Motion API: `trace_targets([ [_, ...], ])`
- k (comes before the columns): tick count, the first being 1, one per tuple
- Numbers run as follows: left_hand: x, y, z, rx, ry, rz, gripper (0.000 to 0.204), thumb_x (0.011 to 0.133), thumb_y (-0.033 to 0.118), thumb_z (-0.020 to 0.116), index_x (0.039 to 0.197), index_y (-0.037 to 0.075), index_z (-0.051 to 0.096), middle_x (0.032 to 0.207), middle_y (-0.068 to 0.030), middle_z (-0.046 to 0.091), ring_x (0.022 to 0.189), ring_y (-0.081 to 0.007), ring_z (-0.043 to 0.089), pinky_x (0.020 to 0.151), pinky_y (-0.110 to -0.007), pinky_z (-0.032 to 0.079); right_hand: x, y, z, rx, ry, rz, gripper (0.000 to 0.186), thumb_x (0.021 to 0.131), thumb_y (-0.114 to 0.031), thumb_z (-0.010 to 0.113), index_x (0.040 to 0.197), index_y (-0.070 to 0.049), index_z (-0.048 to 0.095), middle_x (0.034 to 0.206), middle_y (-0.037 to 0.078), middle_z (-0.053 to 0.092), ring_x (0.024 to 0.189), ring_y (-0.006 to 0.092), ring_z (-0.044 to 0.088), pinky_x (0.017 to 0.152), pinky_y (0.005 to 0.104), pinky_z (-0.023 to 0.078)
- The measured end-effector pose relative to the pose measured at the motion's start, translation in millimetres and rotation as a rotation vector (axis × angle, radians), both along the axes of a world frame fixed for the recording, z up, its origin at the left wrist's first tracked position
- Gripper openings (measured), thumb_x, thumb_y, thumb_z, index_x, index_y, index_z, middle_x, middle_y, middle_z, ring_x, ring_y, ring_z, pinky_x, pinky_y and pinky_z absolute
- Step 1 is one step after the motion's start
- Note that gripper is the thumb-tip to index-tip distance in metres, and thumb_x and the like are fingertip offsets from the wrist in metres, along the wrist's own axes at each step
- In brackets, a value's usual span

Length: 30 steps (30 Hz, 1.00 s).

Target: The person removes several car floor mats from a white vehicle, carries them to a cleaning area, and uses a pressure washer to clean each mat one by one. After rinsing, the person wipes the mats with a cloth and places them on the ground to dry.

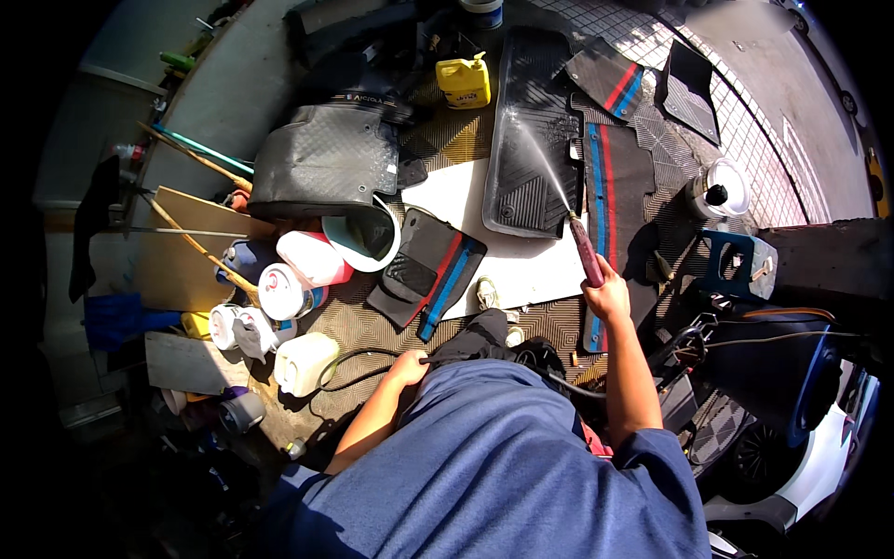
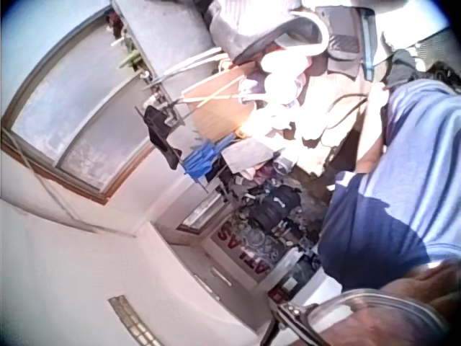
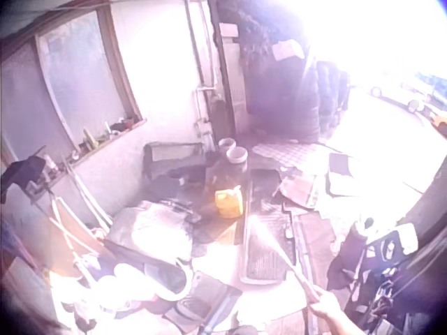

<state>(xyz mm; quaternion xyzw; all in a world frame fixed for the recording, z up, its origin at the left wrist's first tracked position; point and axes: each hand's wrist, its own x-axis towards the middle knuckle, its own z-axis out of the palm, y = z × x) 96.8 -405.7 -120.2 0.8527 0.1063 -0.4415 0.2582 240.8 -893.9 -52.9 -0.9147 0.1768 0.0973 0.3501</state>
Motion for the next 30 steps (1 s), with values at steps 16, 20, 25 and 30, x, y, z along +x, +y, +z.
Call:
trace_targets([
  [16, 173, -137, 7, 0.043, 0.056, 0.001, 0.028, 0.089, 0.029, 0.064, 0.101, 0.006, 0.073, 0.101, -0.0206, 0.073, 0.099, -0.037, 0.07, 0.084, -0.046, 0.054, 263, -137, 13, 0.08, 0.041, 0.106, 0.055, 0.077, -0.024, 0.065, 0.131, -0.015, 0.066, 0.101, 0.023, 0.071, 0.099, 0.0403, 0.07, 0.087, 0.0408, 0.054],
  [20, 189, -197, 34, 0.094, 0.05, 0.085, 0.025, 0.086, 0.031, 0.063, 0.096, 0.009, 0.072, 0.096, -0.0199, 0.072, 0.095, -0.0401, 0.07, 0.081, -0.048, 0.053, 323, -167, 18, -0.044, 0.032, 0.144, 0.05, 0.077, -0.027, 0.064, 0.125, -0.013, 0.065, 0.101, 0.026, 0.07, 0.1, 0.0467, 0.065, 0.085, 0.049, 0.052],
  [25, 210, -225, 50, 0.138, 0.02, 0.079, 0.023, 0.085, 0.029, 0.062, 0.091, 0.009, 0.071, 0.093, -0.0212, 0.072, 0.093, -0.0413, 0.07, 0.079, -0.048, 0.052, 385, -220, 18, 0.175, -0.066, 0.151, 0.053, 0.077, -0.024, 0.064, 0.13, -0.017, 0.064, 0.103, 0.024, 0.071, 0.104, 0.0438, 0.067, 0.086, 0.0461, 0.053],
  [30, 217, -234, 48, 0.142, 0.017, 0.104, 0.032, 0.087, 0.038, 0.063, 0.088, 0.008, 0.072, 0.09, -0.0223, 0.071, 0.092, -0.0415, 0.07, 0.079, -0.047, 0.052, 408, -227, 23, -0.011, -0.033, 0.096, 0.056, 0.078, -0.028, 0.064, 0.133, -0.02, 0.06, 0.106, 0.026, 0.071, 0.102, 0.0472, 0.066, 0.089, 0.0521, 0.053],
])
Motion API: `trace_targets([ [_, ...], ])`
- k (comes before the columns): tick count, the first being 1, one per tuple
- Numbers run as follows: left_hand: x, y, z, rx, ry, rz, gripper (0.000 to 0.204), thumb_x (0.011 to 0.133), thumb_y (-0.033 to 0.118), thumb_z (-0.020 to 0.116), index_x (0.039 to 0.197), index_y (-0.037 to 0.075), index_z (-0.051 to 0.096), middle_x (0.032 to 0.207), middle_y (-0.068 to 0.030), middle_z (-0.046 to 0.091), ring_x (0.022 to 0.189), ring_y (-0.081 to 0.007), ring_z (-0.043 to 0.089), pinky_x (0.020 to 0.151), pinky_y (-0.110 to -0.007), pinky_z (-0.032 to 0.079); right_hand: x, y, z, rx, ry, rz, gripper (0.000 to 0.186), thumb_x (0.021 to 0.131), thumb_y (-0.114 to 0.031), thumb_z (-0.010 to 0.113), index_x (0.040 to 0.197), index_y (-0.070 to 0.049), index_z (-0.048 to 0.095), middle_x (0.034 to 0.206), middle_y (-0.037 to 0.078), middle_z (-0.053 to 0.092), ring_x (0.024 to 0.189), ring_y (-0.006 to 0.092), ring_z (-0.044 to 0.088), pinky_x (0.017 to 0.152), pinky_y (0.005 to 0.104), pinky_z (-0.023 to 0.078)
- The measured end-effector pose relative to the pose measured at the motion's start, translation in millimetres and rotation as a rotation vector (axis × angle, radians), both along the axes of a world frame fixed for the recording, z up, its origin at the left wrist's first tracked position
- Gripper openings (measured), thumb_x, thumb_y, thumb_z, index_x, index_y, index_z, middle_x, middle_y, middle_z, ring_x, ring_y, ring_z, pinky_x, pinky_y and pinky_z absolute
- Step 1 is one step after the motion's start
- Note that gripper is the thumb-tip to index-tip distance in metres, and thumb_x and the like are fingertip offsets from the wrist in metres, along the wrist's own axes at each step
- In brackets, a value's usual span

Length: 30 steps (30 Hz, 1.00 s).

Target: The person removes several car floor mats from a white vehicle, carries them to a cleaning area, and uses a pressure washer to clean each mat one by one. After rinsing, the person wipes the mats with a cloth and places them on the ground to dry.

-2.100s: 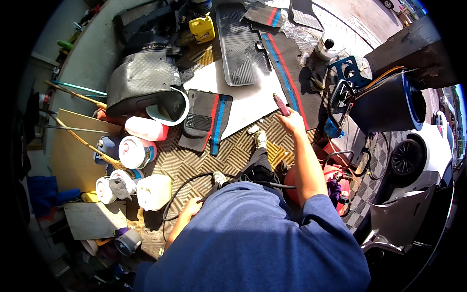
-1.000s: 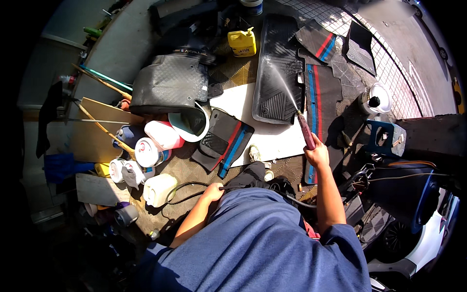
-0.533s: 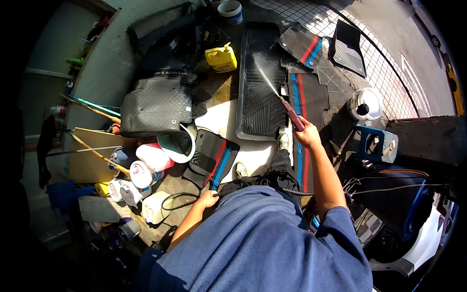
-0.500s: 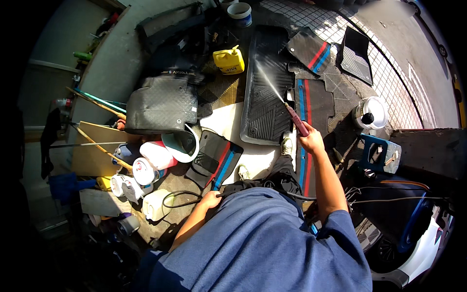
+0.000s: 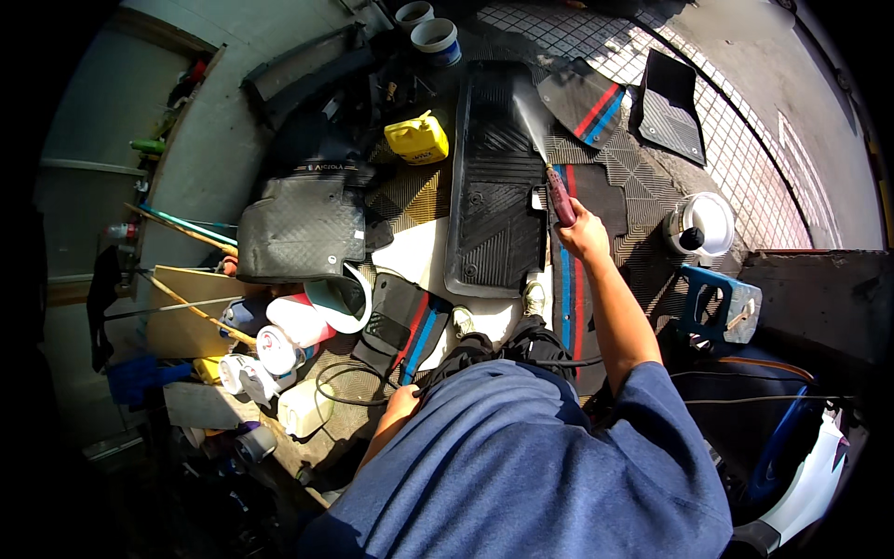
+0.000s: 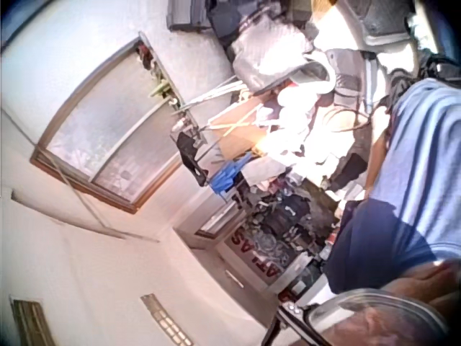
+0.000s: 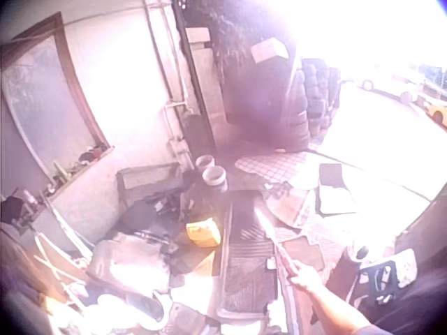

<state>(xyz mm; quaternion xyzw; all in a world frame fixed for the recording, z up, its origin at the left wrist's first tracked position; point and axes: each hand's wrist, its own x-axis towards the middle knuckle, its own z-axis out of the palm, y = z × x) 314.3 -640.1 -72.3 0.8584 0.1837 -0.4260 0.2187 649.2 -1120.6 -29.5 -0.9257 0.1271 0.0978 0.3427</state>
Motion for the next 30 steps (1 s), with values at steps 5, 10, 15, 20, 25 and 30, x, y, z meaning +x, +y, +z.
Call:
trace_targets([
  [5, 18, 10, -11, -0.094, -0.026, 0.083, 0.033, 0.087, 0.039, 0.068, 0.089, 0.006, 0.072, 0.086, -0.0208, 0.072, 0.087, -0.0376, 0.071, 0.075, -0.045, 0.053, -8, 28, 18, -0.047, -0.011, 0.031, 0.061, 0.077, -0.028, 0.068, 0.137, -0.02, 0.06, 0.107, 0.025, 0.071, 0.103, 0.045, 0.067, 0.09, 0.0499, 0.055],
  [10, 49, 21, -14, -0.156, -0.058, 0.025, 0.036, 0.089, 0.038, 0.069, 0.09, 0.003, 0.071, 0.087, -0.0222, 0.071, 0.084, -0.0335, 0.071, 0.073, -0.043, 0.051, -15, 31, 17, 0.146, 0.016, 0.137, 0.061, 0.076, -0.028, 0.067, 0.136, -0.02, 0.061, 0.108, 0.024, 0.07, 0.104, 0.0448, 0.066, 0.088, 0.0455, 0.054],
  [15, 74, 21, 14, -0.192, -0.048, 0.004, 0.033, 0.092, 0.036, 0.065, 0.093, 0.004, 0.071, 0.089, -0.0222, 0.071, 0.086, -0.0353, 0.071, 0.076, -0.043, 0.051, -20, 44, 43, 0.005, 0.053, 0.025, 0.061, 0.075, -0.029, 0.067, 0.136, -0.023, 0.061, 0.106, 0.024, 0.071, 0.103, 0.0444, 0.067, 0.089, 0.0484, 0.054],
  [20, 68, 39, -15, -0.157, -0.045, -0.028, 0.027, 0.09, 0.031, 0.063, 0.089, 0.005, 0.07, 0.088, -0.0225, 0.07, 0.085, -0.0391, 0.068, 0.074, -0.046, 0.05, -17, -9, 18, -0.09, -0.054, -0.195, 0.059, 0.076, -0.032, 0.067, 0.134, -0.021, 0.061, 0.103, 0.025, 0.071, 0.103, 0.0473, 0.065, 0.088, 0.0532, 0.052],
  [25, 66, 50, -35, -0.147, -0.043, -0.05, 0.03, 0.089, 0.036, 0.067, 0.091, 0.006, 0.071, 0.089, -0.0215, 0.071, 0.086, -0.0374, 0.07, 0.074, -0.044, 0.051, -10, -101, -27, 0.117, 0.066, -0.334, 0.05, 0.078, -0.041, 0.074, 0.12, -0.013, 0.072, 0.096, 0.02, 0.075, 0.097, 0.0334, 0.073, 0.086, 0.0415, 0.054],
  [30, 69, 45, -34, -0.156, -0.034, -0.05, 0.032, 0.088, 0.037, 0.068, 0.091, 0.006, 0.071, 0.087, -0.021, 0.071, 0.084, -0.0354, 0.071, 0.073, -0.043, 0.051, -20, -135, -46, 0.162, -0.002, -0.393, 0.047, 0.08, -0.04, 0.073, 0.11, -0.004, 0.073, 0.089, 0.018, 0.074, 0.088, 0.0298, 0.074, 0.08, 0.0397, 0.054],
])
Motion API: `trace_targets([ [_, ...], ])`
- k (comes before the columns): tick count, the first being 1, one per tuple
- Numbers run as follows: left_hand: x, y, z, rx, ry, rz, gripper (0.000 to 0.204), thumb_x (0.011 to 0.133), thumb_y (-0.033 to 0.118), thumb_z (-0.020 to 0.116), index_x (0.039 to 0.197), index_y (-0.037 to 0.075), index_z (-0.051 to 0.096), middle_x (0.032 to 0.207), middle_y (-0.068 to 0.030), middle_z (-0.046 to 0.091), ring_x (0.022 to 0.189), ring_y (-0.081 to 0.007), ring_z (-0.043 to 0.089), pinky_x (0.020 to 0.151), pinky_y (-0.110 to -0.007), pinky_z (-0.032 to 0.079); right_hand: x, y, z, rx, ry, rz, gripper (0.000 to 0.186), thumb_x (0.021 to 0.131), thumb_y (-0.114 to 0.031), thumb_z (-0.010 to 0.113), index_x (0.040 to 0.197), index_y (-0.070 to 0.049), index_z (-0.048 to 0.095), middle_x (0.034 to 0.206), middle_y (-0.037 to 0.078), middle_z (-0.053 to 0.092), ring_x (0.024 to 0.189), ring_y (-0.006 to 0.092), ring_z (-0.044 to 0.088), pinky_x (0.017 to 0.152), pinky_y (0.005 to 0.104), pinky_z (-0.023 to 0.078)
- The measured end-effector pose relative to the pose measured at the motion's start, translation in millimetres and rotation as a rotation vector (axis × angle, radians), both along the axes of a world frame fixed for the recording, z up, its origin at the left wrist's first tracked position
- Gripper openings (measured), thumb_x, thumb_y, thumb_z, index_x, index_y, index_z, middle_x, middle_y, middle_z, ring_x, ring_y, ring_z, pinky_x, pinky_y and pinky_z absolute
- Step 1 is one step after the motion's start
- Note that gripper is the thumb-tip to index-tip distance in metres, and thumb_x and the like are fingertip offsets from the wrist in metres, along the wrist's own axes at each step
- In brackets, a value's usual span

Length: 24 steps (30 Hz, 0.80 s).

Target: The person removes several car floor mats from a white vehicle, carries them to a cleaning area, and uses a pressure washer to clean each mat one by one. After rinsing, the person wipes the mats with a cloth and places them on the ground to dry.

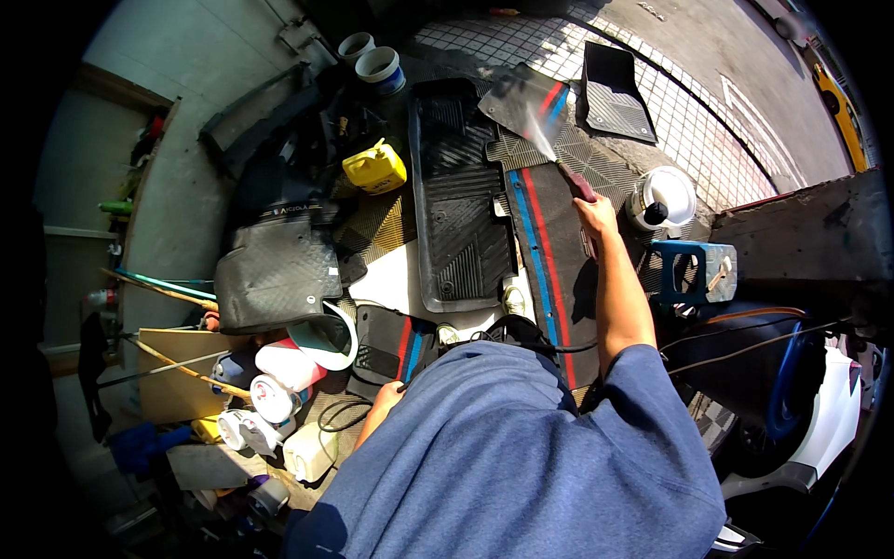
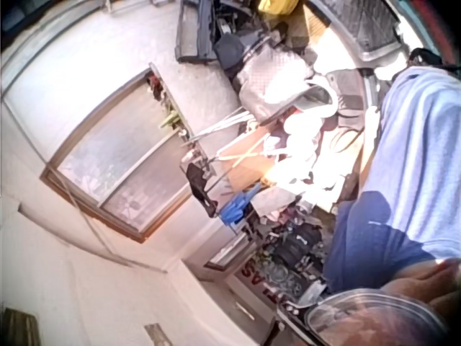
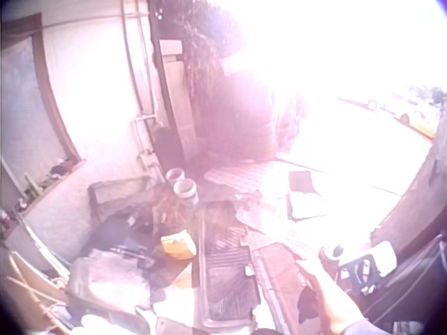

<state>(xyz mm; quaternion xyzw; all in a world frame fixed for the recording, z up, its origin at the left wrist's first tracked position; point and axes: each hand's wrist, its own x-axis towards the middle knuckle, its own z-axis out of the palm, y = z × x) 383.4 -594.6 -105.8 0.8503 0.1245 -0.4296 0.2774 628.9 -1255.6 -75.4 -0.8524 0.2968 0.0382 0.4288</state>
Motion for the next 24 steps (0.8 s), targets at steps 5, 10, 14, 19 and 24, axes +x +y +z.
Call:
trace_targets([
  [5, -26, 8, -18, -0.023, -0.044, 0.042, 0.032, 0.089, 0.037, 0.068, 0.089, 0.005, 0.071, 0.084, -0.0216, 0.07, 0.082, -0.0344, 0.071, 0.072, -0.043, 0.051, 13, 41, 14, -0.004, 0.007, 0.12, 0.05, 0.08, -0.039, 0.074, 0.116, -0.005, 0.071, 0.091, 0.018, 0.074, 0.088, 0.0287, 0.073, 0.08, 0.0388, 0.054],
  [10, -23, 1, -15, -0.057, -0.087, 0.0, 0.034, 0.089, 0.038, 0.068, 0.09, 0.004, 0.071, 0.084, -0.0222, 0.069, 0.081, -0.0351, 0.07, 0.071, -0.043, 0.05, 20, 69, 8, 0.029, -0.022, 0.236, 0.05, 0.079, -0.034, 0.073, 0.125, -0.015, 0.069, 0.098, 0.021, 0.074, 0.094, 0.036, 0.072, 0.085, 0.0423, 0.054],
  [14, -31, 1, -12, -0.088, -0.103, 0.016, 0.038, 0.09, 0.04, 0.067, 0.088, 0.003, 0.07, 0.084, -0.0224, 0.069, 0.081, -0.0362, 0.069, 0.071, -0.044, 0.05, 24, 107, 38, -0.043, -0.01, 0.314, 0.052, 0.077, -0.033, 0.071, 0.127, -0.02, 0.067, 0.101, 0.022, 0.072, 0.099, 0.0419, 0.069, 0.086, 0.0461, 0.054],
  [19, -32, -4, -10, -0.071, -0.108, 0.05, 0.039, 0.09, 0.041, 0.065, 0.086, 0.003, 0.069, 0.082, -0.0221, 0.068, 0.078, -0.0371, 0.068, 0.07, -0.044, 0.049, 25, 144, 66, -0.137, -0.014, 0.328, 0.051, 0.078, -0.035, 0.07, 0.127, -0.023, 0.066, 0.106, 0.021, 0.073, 0.102, 0.0424, 0.068, 0.089, 0.0482, 0.054],
  [24, -36, -11, -2, -0.084, -0.118, 0.082, 0.036, 0.089, 0.038, 0.068, 0.084, 0.002, 0.068, 0.075, -0.0199, 0.066, 0.071, -0.0302, 0.066, 0.068, -0.042, 0.048, 24, 153, 71, -0.105, -0.024, 0.42, 0.049, 0.081, -0.031, 0.065, 0.129, -0.022, 0.066, 0.108, 0.022, 0.071, 0.104, 0.0442, 0.066, 0.09, 0.0493, 0.053],
])
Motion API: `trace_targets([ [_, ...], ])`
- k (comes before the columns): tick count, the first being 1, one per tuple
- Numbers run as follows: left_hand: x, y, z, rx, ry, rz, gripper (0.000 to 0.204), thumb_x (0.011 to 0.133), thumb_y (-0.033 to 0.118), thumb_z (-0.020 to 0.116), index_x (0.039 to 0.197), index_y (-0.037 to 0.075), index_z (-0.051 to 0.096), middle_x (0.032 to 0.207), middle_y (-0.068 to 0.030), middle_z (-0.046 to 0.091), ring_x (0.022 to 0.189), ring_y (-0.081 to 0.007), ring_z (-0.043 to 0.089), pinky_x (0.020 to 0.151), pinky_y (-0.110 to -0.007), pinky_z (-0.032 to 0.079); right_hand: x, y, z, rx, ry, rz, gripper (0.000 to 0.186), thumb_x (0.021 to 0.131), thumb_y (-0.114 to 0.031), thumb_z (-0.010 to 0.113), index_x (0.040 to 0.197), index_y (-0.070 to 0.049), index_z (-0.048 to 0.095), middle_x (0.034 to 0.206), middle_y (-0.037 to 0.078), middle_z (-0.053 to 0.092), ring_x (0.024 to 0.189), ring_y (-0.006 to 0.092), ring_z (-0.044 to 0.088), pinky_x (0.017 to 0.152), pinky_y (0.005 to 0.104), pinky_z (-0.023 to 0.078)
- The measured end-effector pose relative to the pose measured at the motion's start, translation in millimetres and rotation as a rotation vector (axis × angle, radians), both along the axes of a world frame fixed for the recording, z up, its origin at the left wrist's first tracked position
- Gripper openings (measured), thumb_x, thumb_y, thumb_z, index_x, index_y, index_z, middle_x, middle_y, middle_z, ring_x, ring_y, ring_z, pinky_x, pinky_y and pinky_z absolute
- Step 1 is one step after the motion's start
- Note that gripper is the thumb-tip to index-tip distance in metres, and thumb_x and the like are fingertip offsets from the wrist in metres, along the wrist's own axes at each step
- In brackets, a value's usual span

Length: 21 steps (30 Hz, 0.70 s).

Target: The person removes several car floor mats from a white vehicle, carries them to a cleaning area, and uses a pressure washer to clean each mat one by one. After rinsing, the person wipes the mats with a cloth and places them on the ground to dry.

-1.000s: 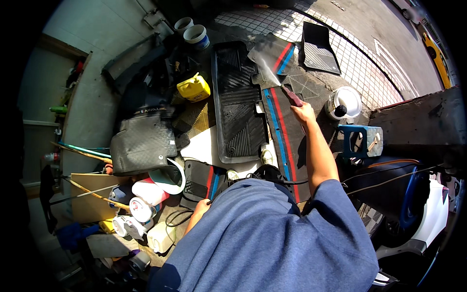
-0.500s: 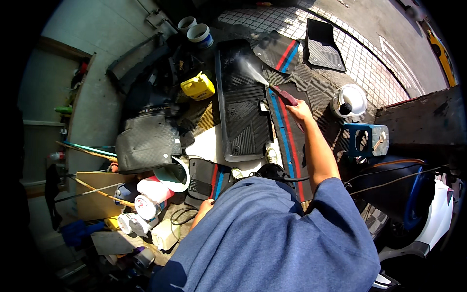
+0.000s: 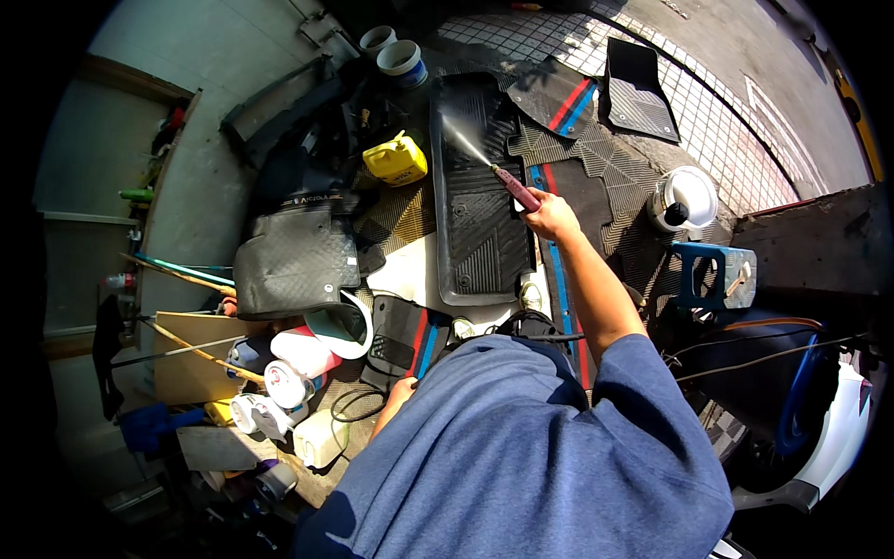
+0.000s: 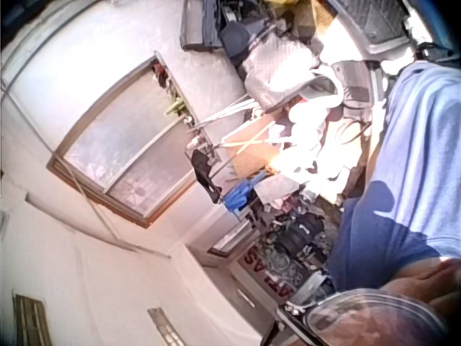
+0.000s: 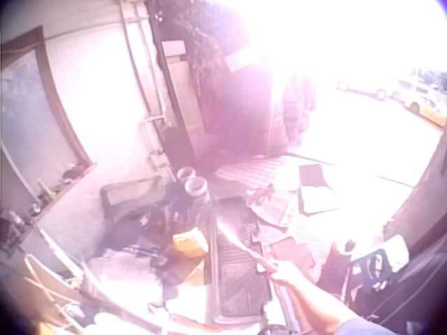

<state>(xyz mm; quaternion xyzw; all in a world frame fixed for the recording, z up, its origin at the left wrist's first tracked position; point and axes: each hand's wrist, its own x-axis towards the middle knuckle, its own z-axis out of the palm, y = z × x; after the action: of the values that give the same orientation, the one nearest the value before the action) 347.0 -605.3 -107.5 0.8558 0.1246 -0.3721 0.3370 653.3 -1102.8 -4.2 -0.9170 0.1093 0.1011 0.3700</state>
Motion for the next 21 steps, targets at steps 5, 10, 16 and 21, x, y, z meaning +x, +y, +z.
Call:
trace_targets([
  [5, -8, 2, 5, -0.065, -0.008, 0.009, 0.035, 0.088, 0.036, 0.071, 0.083, 0.002, 0.068, 0.072, -0.0186, 0.065, 0.07, -0.0269, 0.065, 0.068, -0.042, 0.048, -1, 8, 2, -0.042, 0.021, 0.053, 0.047, 0.082, -0.031, 0.065, 0.127, -0.021, 0.065, 0.106, 0.022, 0.071, 0.102, 0.0453, 0.065, 0.088, 0.0502, 0.054],
  [10, -6, -3, 11, -0.048, -0.026, -0.002, 0.036, 0.088, 0.037, 0.07, 0.086, 0.001, 0.069, 0.077, -0.021, 0.068, 0.074, -0.0289, 0.067, 0.069, -0.042, 0.049, 4, 13, -15, -0.082, 0.024, 0.01, 0.053, 0.079, -0.032, 0.066, 0.131, -0.023, 0.064, 0.11, 0.019, 0.072, 0.106, 0.0406, 0.067, 0.092, 0.0485, 0.054],
  [16, 9, -23, 50, 0.066, 0.116, 0.036, 0.038, 0.088, 0.039, 0.07, 0.09, 0.001, 0.072, 0.082, -0.0219, 0.071, 0.078, -0.0328, 0.07, 0.071, -0.042, 0.051, 53, 36, -3, -0.046, 0.097, 0.087, 0.053, 0.078, -0.036, 0.068, 0.128, -0.019, 0.065, 0.111, 0.02, 0.072, 0.108, 0.0407, 0.067, 0.092, 0.0486, 0.053],
  [21, -1, -22, 49, 0.202, 0.155, -0.046, 0.037, 0.088, 0.04, 0.067, 0.084, 0.004, 0.072, 0.08, -0.0191, 0.073, 0.081, -0.0359, 0.072, 0.071, -0.046, 0.052, 114, 57, -22, 0.036, 0.094, 0.033, 0.052, 0.074, -0.033, 0.065, 0.122, -0.012, 0.07, 0.107, 0.024, 0.073, 0.103, 0.0415, 0.069, 0.091, 0.0472, 0.054],
])
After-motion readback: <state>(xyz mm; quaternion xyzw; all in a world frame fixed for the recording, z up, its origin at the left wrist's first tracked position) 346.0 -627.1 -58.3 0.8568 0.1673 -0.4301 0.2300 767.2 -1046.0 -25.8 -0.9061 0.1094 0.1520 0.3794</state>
